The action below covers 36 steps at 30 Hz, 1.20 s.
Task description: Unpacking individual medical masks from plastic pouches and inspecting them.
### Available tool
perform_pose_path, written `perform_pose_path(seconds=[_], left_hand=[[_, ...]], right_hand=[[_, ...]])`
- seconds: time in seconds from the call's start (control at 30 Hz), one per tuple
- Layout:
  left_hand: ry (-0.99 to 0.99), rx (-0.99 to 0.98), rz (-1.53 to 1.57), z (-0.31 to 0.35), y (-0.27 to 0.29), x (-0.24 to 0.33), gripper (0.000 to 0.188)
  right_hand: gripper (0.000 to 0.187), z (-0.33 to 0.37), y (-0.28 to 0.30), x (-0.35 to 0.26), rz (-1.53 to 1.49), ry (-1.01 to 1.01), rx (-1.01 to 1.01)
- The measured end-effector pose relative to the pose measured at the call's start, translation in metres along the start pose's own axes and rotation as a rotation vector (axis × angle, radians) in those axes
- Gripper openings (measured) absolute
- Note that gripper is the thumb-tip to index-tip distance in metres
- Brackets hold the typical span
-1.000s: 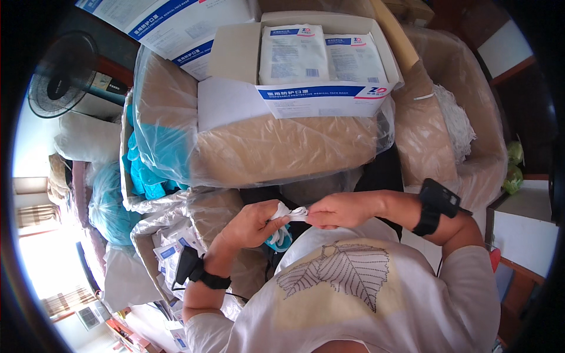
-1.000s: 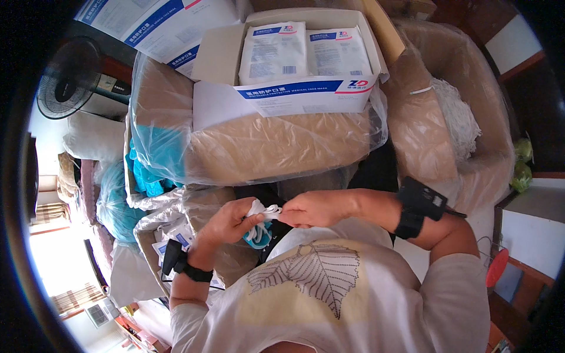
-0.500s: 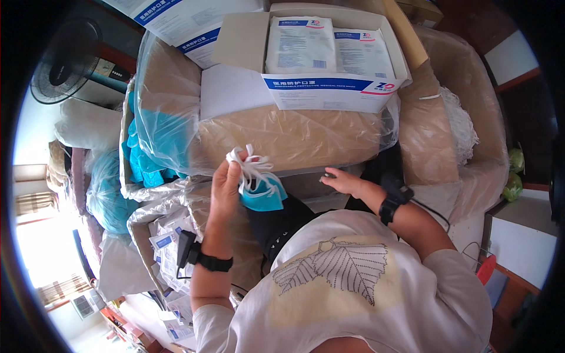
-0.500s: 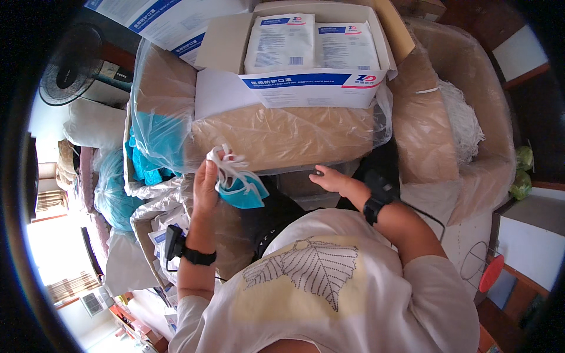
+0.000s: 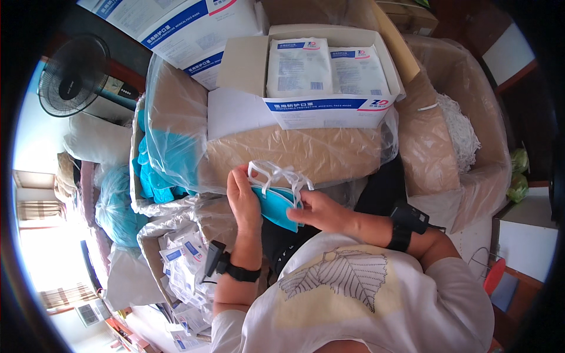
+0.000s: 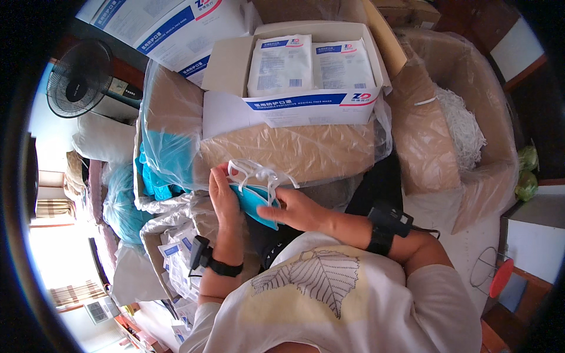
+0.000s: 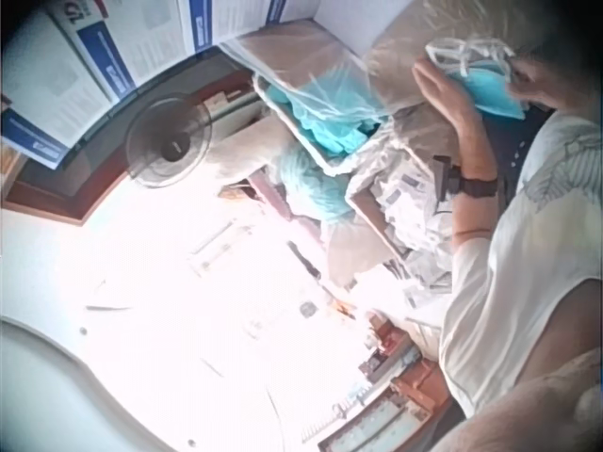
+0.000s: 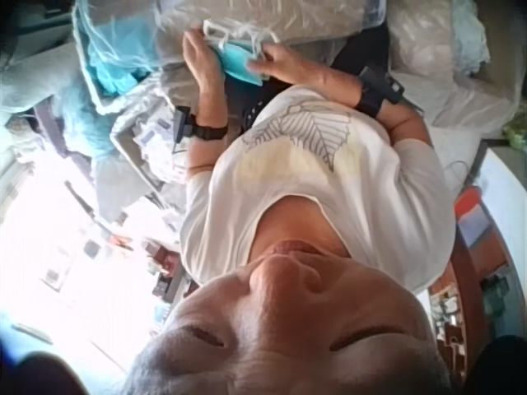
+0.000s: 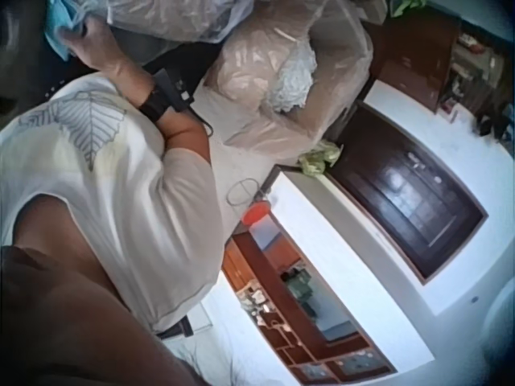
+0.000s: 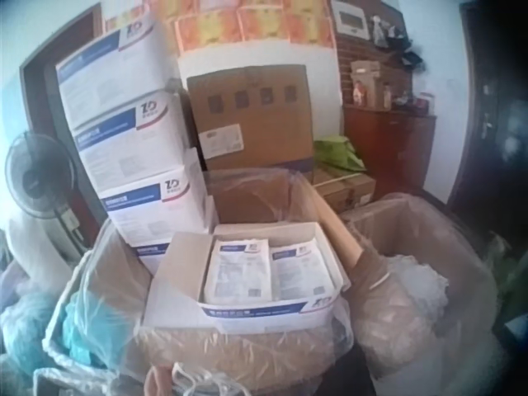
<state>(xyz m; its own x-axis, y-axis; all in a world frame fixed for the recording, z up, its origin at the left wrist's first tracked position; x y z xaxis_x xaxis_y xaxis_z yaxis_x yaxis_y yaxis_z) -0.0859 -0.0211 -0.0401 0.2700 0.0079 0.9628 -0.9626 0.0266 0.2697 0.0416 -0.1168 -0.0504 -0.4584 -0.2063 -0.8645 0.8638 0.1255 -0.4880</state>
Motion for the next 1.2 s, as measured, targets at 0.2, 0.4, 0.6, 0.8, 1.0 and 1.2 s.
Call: perform_pose_path(seconds=[0.2,0.4,0.6,0.8,1.0,1.2], left_hand=[[0.144,0.0,0.293,0.027,-0.02,-0.013,0.034],[-0.159,-0.417,-0.453,0.044,-0.044,0.026,0.031],[-0.085,-0.298,-0.176,0.04,-0.044,0.013,0.028],[-0.72,-0.219,-0.502,0.001,-0.011,0.047,0.024],[-1.084,-0.306,-0.558,0.003,-0.011,0.075,0.043],[-1.168,-0.377,-0.525,0.007,-0.029,0.083,0.04]], right_hand=[[0.033,-0.017,0.041,0.019,-0.028,0.035,0.444],[0.034,-0.014,0.05,0.017,-0.205,-0.004,0.466],[0.031,-0.016,0.007,-0.065,0.176,0.355,-0.006],[0.026,0.026,-0.088,-0.117,0.704,0.814,-0.483],[0.033,0.039,-0.092,-0.119,0.669,0.713,-0.582],[0.031,0.045,-0.076,-0.123,0.66,0.622,-0.505]])
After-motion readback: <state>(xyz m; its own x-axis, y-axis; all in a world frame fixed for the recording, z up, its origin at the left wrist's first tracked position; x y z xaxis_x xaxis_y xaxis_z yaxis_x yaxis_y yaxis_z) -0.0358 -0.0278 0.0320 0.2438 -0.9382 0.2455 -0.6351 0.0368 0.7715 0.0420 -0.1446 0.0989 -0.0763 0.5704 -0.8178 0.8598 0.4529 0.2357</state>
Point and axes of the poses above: each hand's wrist, its own z-axis away from the middle knuckle, its own y-axis out of the back of the hand, x = y × z, the point moved 8 cm from there along -z, towards the middle knuckle, and after that the axes turned 11 degrees about -z, right-handed, at the moved point
